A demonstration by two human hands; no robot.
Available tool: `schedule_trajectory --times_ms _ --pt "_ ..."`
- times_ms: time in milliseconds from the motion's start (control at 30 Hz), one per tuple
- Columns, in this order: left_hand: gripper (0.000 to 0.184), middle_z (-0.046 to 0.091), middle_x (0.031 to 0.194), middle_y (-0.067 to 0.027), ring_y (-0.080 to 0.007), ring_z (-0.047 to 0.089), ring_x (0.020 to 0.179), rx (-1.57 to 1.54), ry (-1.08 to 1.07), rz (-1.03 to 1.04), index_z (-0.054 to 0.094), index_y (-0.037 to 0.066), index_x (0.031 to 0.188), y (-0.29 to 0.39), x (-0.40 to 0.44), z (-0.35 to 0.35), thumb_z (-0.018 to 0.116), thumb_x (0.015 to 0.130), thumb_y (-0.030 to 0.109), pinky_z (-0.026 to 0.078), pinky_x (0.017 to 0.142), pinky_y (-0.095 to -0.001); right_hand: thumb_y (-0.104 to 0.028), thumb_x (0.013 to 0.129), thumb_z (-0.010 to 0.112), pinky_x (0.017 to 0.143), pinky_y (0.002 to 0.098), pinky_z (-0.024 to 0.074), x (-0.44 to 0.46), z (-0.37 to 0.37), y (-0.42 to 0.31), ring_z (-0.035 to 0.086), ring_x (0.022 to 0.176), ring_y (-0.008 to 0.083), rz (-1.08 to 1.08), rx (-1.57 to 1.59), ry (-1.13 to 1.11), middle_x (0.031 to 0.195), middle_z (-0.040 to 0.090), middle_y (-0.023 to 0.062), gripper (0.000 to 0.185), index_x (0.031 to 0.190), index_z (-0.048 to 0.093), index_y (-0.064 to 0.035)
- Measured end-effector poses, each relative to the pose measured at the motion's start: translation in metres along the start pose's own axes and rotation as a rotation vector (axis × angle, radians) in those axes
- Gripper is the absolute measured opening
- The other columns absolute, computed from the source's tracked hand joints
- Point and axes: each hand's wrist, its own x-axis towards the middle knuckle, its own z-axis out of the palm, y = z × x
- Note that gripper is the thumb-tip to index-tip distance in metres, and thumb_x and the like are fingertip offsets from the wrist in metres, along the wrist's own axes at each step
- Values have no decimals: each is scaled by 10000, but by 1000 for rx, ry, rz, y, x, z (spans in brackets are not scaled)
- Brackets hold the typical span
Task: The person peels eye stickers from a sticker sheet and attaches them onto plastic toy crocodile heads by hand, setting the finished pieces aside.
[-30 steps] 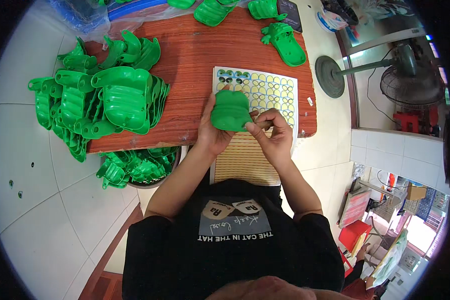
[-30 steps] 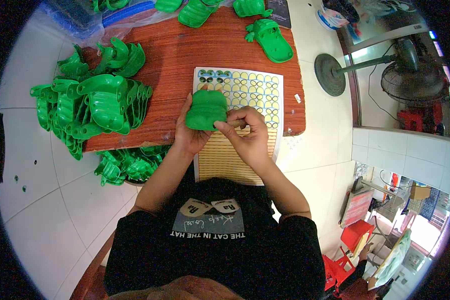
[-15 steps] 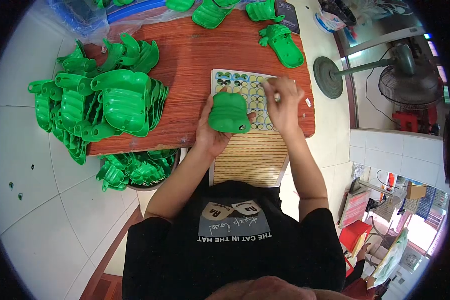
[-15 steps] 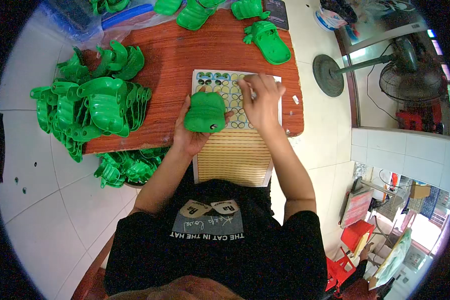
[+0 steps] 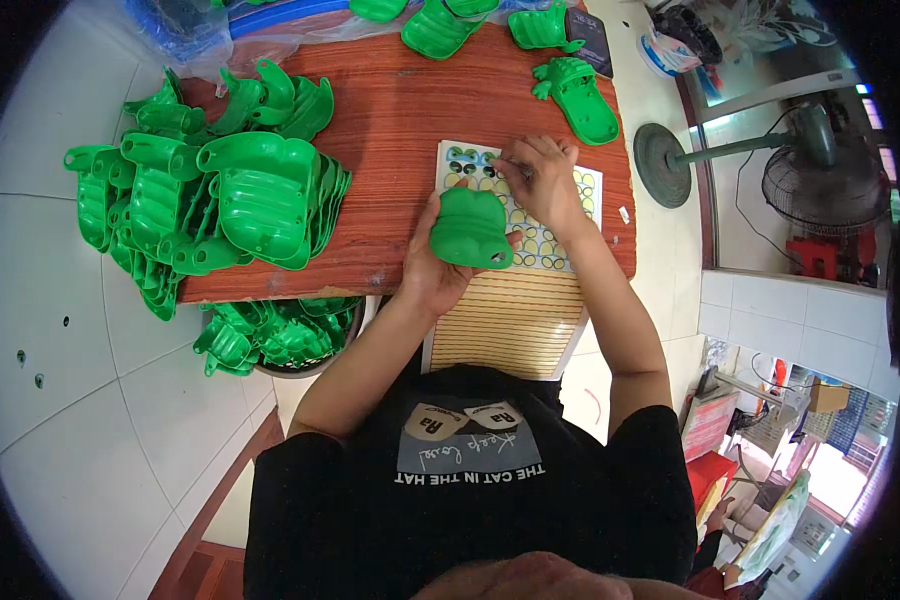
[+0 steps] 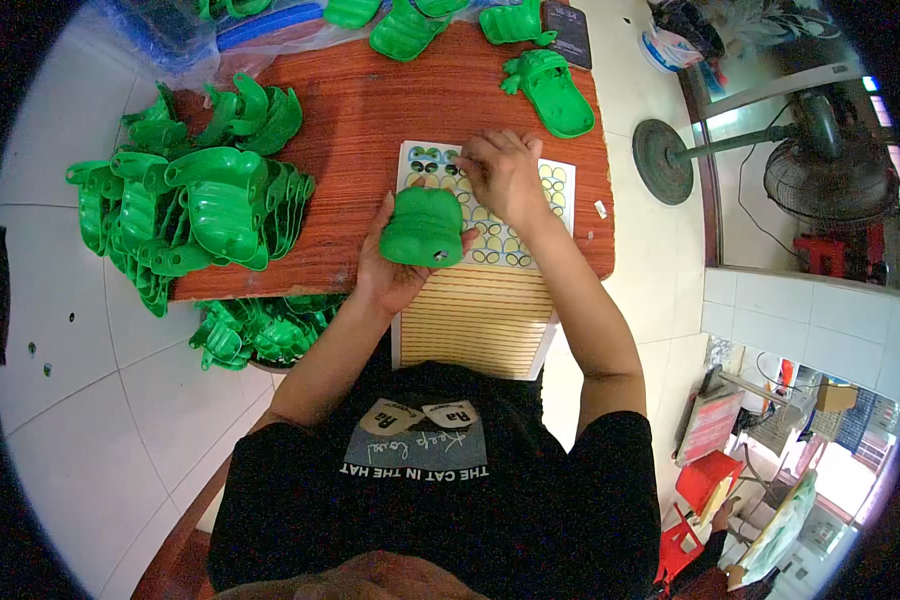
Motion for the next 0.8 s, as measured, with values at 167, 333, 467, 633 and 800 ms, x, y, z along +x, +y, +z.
schedule_trajectory --times_ms 167,333,467,633,800 --pt "546 526 1239 -128 -423 547 1101 14 14 12 336 159 1373 -1 1 -2 388 949 499 483 931 -528 -203 760 717 759 401 316 1 3 11 563 832 245 76 118 -116 787 603 34 130 796 632 -111" --pt "546 531 1223 -122 -410 549 1102 42 -15 -14 327 158 1379 0 1 -2 378 953 497 476 939 -537 -150 753 728 748 358 311 4 7 6 551 806 213 -5 165 -102 771 593 5 130 782 611 -99" --pt "545 534 1217 -124 -383 555 1102 39 -7 3 324 150 1381 0 0 1 368 958 491 474 948 -537 -133 746 729 747 357 316 9 6 1 550 811 215 -92 87 54 781 592 3 127 788 614 -99" --pt "514 531 1230 -130 -368 547 1114 -8 2 6 362 156 1358 -2 3 -4 376 959 479 450 963 -553 -150 761 707 781 384 322 1 8 7 549 833 230 -57 60 -8 813 597 28 100 814 633 -109" --pt "461 525 1251 -144 -388 522 1138 -72 -11 -14 423 176 1317 -1 3 -8 400 956 462 390 1003 -588 -172 772 697 783 405 321 -2 7 6 549 838 242 -9 41 -17 807 590 39 97 804 630 -110"
